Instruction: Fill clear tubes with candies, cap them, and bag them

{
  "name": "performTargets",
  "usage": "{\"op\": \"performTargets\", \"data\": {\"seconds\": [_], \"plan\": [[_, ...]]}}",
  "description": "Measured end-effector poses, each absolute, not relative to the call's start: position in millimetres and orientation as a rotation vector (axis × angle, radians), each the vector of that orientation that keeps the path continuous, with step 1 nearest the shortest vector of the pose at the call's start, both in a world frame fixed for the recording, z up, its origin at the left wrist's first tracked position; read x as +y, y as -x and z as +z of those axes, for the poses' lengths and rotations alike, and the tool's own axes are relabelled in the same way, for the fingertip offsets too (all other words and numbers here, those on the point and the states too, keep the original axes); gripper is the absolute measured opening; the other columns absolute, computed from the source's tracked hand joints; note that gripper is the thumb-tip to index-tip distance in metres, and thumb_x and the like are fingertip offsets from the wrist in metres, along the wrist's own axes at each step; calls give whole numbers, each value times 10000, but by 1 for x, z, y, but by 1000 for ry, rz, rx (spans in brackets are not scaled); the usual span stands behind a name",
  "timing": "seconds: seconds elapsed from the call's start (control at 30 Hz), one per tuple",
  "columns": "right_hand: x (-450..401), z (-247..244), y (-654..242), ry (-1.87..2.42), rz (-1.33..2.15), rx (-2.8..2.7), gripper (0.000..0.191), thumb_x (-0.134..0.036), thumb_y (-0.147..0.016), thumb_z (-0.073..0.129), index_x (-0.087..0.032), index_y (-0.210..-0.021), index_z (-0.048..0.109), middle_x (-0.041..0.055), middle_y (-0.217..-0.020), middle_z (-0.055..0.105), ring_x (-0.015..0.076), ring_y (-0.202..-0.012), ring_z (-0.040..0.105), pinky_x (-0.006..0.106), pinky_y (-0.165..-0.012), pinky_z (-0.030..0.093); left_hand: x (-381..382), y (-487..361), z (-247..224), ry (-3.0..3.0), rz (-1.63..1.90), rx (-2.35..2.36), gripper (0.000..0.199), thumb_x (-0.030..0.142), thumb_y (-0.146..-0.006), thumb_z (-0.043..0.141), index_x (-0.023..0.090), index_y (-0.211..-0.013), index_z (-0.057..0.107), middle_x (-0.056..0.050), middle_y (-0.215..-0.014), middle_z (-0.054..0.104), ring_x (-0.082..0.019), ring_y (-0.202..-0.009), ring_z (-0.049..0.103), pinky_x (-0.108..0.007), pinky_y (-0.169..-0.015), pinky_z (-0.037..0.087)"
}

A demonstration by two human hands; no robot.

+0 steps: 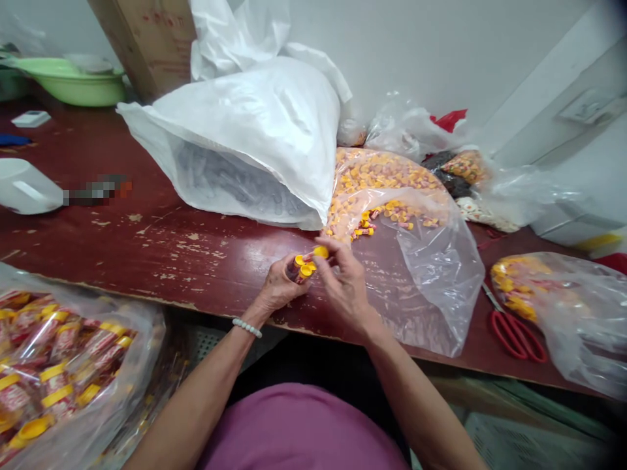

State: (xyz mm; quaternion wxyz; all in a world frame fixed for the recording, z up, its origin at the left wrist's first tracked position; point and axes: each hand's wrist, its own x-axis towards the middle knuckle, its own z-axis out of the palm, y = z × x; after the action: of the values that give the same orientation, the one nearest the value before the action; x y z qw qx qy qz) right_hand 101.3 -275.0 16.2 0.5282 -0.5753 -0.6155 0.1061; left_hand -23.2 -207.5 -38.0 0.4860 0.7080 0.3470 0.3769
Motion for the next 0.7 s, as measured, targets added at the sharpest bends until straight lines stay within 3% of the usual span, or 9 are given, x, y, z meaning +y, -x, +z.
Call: {"op": "performTargets", "data": {"seconds": [0.1,0.2,0.37,0.5,0.63,0.7], "plan": [[-277,16,-81,1343,133,-1684,251,-280,-871,523,-237,-1111,583,49,-1041,647,191,-983,569,363,-908,430,-206,25,-38,-1785,944,847,243,207,-619,660,158,-835,559,11,-740,613,-106,-633,523,-209,-586,432],[-278,21,-84,1364,109,-1702,291,-273,-871,514,-244,-1156,569,59,-1148,610,209,-1094,526,405,-985,388,-206,25,-40,-1794,954,826,270,225,-618,667,161,-860,566,13,-747,609,-108,-644,518,-212,-598,432],[-256,43,-89,1401,3,-1543,310,-273,-931,400,-261,-1215,524,62,-1168,570,191,-1110,513,387,-977,404,-209,24,-38,-1764,938,815,268,205,-590,686,159,-816,550,34,-683,573,-92,-586,488,-203,-551,417],[-222,37,-74,1487,-122,-1603,371,-362,-914,456,-236,-1261,493,98,-1259,507,235,-1187,441,421,-1020,350,-209,25,-42,-1786,904,848,250,183,-575,690,147,-796,580,6,-699,615,-110,-593,518,-221,-536,425],[-199,14,-68,1547,11,-1729,473,-466,-865,522,-214,-1265,499,113,-1277,512,257,-1161,455,441,-1011,344,-207,26,-50,-1815,855,890,165,141,-579,667,132,-725,591,-1,-648,616,-124,-578,540,-231,-528,431],[-192,8,-79,1515,169,-1608,476,-510,-894,430,-212,-1260,492,104,-1231,546,217,-1085,516,394,-950,408,-206,24,-51,-1767,890,837,217,115,-573,657,135,-778,590,3,-690,625,-125,-610,561,-227,-560,448]]}}
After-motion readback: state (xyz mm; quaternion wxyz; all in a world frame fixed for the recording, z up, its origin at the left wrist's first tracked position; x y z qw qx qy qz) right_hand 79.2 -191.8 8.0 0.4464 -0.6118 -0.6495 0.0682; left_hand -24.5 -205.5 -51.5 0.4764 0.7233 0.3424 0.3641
